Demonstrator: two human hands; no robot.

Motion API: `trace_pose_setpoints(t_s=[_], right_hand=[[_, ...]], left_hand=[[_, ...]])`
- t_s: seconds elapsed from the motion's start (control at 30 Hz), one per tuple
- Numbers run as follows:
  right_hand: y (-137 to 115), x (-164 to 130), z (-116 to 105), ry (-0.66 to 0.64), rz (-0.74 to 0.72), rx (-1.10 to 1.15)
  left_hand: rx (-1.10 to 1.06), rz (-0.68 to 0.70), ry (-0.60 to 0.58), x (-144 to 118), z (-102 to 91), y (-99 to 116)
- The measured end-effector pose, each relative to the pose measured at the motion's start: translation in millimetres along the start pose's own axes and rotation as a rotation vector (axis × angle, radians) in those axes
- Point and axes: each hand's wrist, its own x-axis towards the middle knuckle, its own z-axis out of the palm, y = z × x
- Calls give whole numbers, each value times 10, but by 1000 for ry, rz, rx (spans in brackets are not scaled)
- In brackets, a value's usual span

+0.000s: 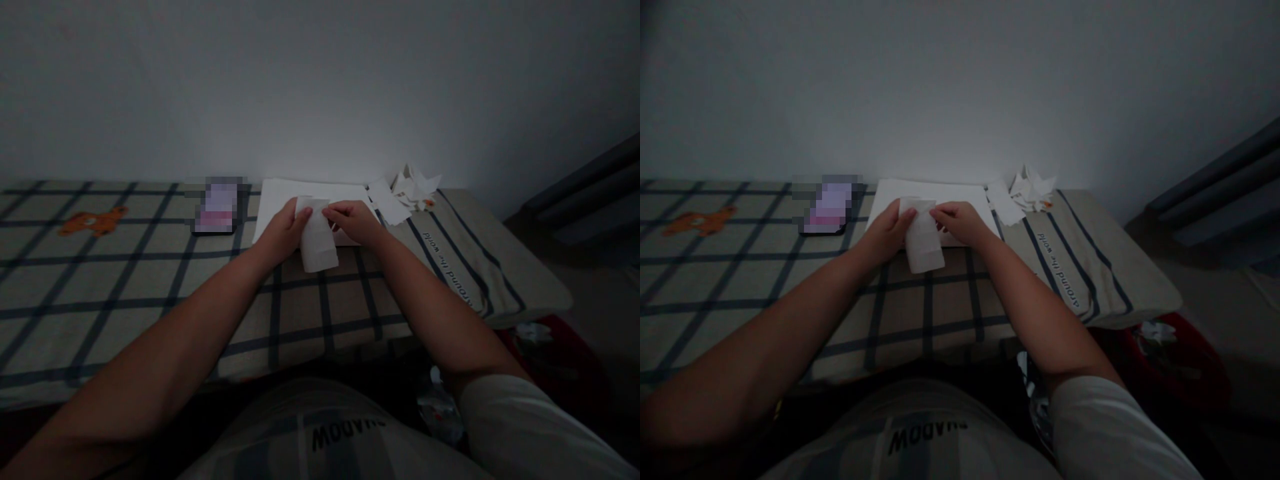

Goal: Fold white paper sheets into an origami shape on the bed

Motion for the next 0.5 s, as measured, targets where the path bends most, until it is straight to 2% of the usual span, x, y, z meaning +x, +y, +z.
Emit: trace_pose_setpoints(t_s=[0.13,0.3,0.5], right_hand=[[-20,-1,-7,5,-25,-64],[-28,-1,-13,-1,-86,-69],[3,11,-8,-19,-43,1]], left_hand=[[26,33,22,22,18,-59],[57,-28,72,22,1,-23],[28,-61,65,16,-36,47]])
